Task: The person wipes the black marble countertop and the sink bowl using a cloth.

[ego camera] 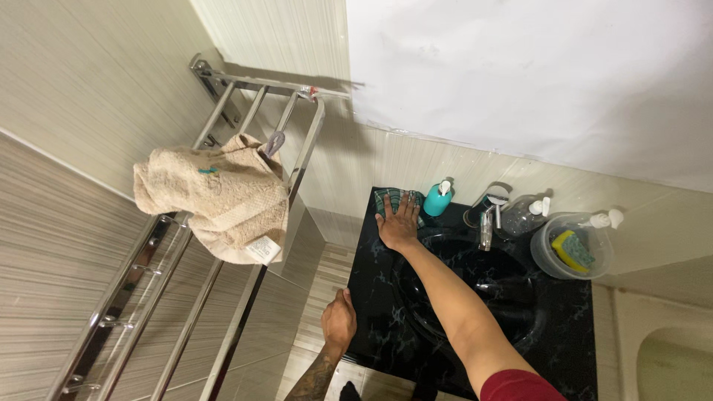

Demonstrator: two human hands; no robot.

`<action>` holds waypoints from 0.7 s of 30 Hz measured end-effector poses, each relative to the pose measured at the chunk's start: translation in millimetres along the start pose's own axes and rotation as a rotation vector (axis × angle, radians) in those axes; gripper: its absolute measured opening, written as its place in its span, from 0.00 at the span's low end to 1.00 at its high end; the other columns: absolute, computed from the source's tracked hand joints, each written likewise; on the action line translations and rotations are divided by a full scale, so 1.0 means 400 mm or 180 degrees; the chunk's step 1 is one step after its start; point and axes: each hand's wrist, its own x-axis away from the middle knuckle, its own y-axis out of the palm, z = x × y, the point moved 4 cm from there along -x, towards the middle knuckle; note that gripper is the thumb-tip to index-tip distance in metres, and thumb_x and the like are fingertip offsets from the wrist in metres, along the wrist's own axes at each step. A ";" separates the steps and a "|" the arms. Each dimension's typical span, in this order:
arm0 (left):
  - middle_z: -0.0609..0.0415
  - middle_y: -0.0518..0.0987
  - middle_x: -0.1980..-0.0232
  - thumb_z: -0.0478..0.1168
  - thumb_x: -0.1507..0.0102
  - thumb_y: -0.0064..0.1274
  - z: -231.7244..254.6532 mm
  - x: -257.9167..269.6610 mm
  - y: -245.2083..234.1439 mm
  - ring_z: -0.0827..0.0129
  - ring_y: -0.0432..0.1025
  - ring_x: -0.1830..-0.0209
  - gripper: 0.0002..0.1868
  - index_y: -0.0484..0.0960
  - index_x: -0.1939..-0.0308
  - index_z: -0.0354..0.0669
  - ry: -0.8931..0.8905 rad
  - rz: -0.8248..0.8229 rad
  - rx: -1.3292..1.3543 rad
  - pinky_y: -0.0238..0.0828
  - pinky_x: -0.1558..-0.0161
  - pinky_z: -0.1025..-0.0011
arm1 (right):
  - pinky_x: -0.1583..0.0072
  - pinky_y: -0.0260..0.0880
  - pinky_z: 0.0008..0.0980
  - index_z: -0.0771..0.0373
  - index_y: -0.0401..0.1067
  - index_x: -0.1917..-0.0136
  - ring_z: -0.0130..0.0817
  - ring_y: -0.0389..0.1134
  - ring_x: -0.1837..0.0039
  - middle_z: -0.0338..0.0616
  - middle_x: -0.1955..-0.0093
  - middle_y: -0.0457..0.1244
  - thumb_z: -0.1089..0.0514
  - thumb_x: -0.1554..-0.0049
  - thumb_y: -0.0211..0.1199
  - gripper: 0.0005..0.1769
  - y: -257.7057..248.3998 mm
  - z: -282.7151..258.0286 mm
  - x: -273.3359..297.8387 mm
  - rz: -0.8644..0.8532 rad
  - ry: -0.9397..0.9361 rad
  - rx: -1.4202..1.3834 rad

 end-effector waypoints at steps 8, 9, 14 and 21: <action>0.36 0.82 0.67 0.52 0.26 0.28 0.000 0.006 0.000 0.37 0.77 0.63 0.24 0.76 0.59 0.40 -0.0028 -0.0054 -0.0018 0.71 0.58 0.44 | 0.21 0.28 0.62 0.56 0.42 0.16 0.67 0.31 0.17 0.69 0.17 0.33 0.38 0.32 0.39 0.38 0.068 -0.059 0.200 0.0158 -0.0427 0.0165; 0.36 0.82 0.67 0.52 0.26 0.28 -0.002 0.003 0.000 0.36 0.76 0.63 0.24 0.76 0.60 0.40 -0.0012 -0.0017 -0.0044 0.71 0.58 0.44 | 0.21 0.28 0.62 0.56 0.42 0.16 0.67 0.32 0.17 0.69 0.17 0.34 0.39 0.32 0.39 0.37 0.072 -0.073 0.227 0.0215 -0.0596 0.0191; 0.35 0.82 0.67 0.52 0.27 0.30 -0.010 0.004 0.009 0.36 0.76 0.64 0.22 0.76 0.59 0.41 -0.0010 0.0040 -0.0069 0.70 0.59 0.43 | 0.20 0.26 0.58 0.52 0.42 0.16 0.62 0.30 0.16 0.64 0.16 0.33 0.37 0.33 0.38 0.38 0.057 -0.087 0.259 -0.0218 -0.0776 0.0326; 0.37 0.80 0.71 0.51 0.26 0.29 0.004 0.009 -0.011 0.39 0.75 0.69 0.24 0.75 0.62 0.38 -0.0046 -0.0087 0.0015 0.70 0.60 0.46 | 0.20 0.23 0.55 0.48 0.39 0.15 0.58 0.25 0.15 0.59 0.14 0.28 0.35 0.33 0.36 0.38 0.009 -0.086 0.051 -0.0434 -0.0847 0.0369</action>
